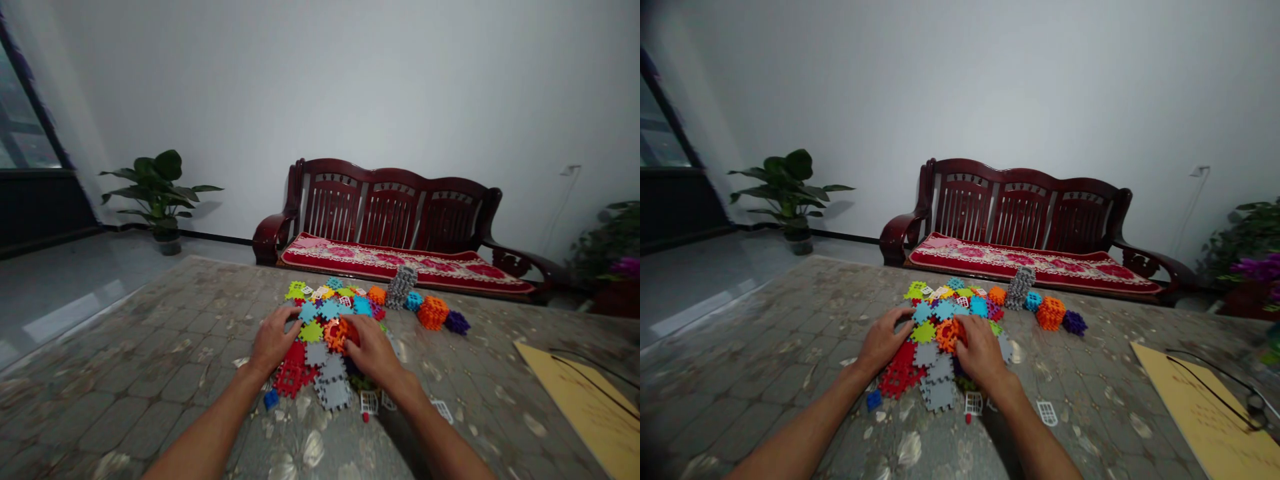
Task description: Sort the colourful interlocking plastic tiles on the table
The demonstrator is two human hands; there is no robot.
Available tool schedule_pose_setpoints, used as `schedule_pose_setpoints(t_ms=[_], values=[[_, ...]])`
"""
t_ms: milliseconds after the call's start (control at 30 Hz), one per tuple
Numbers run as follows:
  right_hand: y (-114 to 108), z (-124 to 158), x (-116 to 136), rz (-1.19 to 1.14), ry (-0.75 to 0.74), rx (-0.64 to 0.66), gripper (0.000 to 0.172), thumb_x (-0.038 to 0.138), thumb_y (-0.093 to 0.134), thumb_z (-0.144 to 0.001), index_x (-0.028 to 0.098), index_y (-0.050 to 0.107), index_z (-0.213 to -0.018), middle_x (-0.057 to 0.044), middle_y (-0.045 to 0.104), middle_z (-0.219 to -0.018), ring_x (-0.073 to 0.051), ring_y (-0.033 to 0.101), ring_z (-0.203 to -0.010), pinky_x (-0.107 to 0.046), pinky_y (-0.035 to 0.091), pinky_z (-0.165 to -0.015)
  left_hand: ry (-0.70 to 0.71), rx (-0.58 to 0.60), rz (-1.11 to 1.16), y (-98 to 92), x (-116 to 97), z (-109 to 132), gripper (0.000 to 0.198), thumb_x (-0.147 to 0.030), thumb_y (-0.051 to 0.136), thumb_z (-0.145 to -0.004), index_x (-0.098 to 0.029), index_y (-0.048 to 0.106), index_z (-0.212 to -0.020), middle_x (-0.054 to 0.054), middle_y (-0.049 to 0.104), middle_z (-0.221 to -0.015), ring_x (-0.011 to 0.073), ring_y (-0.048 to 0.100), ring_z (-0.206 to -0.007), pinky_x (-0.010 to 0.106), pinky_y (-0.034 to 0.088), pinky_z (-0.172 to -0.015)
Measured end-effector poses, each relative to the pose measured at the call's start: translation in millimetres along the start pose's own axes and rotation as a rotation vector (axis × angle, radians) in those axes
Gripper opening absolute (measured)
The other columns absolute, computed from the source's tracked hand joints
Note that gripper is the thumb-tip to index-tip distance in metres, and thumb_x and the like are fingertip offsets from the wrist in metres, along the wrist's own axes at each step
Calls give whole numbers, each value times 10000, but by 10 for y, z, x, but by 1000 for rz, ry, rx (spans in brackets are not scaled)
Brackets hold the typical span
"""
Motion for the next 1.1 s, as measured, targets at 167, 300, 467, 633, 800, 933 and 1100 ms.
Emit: schedule_pose_setpoints(t_ms=[167, 300, 467, 633, 800, 933, 1100], values=[[-149, -1, -360, -160, 91, -198, 332, 203, 512, -804, 216, 680, -1090, -65, 698, -1076, -215, 634, -989, -363, 484, -910, -9, 38, 26, 34, 34, -9, 230, -334, 524, -840, -240, 684, -976, 40, 717, -1065, 208, 658, -1024, 357, 492, -954], [-550, 150, -1019, -213, 307, -608, 505, 335, 560, -752, 159, 585, -1225, -121, 652, -1163, -259, 603, -1046, -409, 469, -922, 10, 35, 30, 29, 34, -22, 242, -334, 498, -837, -232, 681, -958, 41, 713, -1057, 209, 654, -1027, 371, 488, -967], [-950, 406, -1691, 163, 659, -798, 789, 387, 668, -631, 81, 459, -1329, -233, 551, -1250, -383, 479, -1188, -506, 353, -1013, 24, 40, 19, 28, 44, -28, 242, -337, 494, -835, -235, 682, -949, 44, 712, -1067, 215, 653, -1033, 382, 489, -973], [-970, 375, -1832, 305, 734, -620, 940, 421, 688, -637, 90, 324, -1439, -237, 498, -1302, -401, 470, -1220, -467, 393, -977, 23, 45, 13, 29, 42, -28, 239, -322, 494, -830, -237, 683, -949, 41, 714, -1069, 211, 655, -1037, 381, 489, -975], [-948, 284, -1867, 343, 854, -510, 994, 448, 666, -692, 121, 200, -1506, -242, 471, -1326, -381, 560, -1150, -443, 454, -901, 12, 39, 11, 30, 37, -30, 247, -312, 491, -828, -232, 686, -957, 40, 717, -1061, 205, 653, -1031, 376, 486, -977], [-951, 236, -1909, 401, 865, -474, 965, 456, 631, -748, 130, 154, -1521, -242, 510, -1299, -381, 582, -1134, -447, 469, -874, -4, 46, 11, 36, 41, -30, 252, -301, 491, -827, -230, 686, -971, 38, 716, -1056, 200, 654, -1021, 365, 487, -965], [-919, 219, -1950, 479, 813, -443, 797, 420, 561, -812, 145, 246, -1491, -192, 596, -1174, -349, 624, -1049, -423, 476, -834, -8, 46, 15, 38, 43, -27, 256, -293, 487, -826, -230, 688, -971, 37, 717, -1050, 200, 654, -1016, 366, 487, -959]])
Point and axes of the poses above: each hand's wrist, its own z-axis away from the middle knuckle, its own y-axis out of the palm, x = y × z, the point moved 6 cm from there along -z, towards the middle knuckle
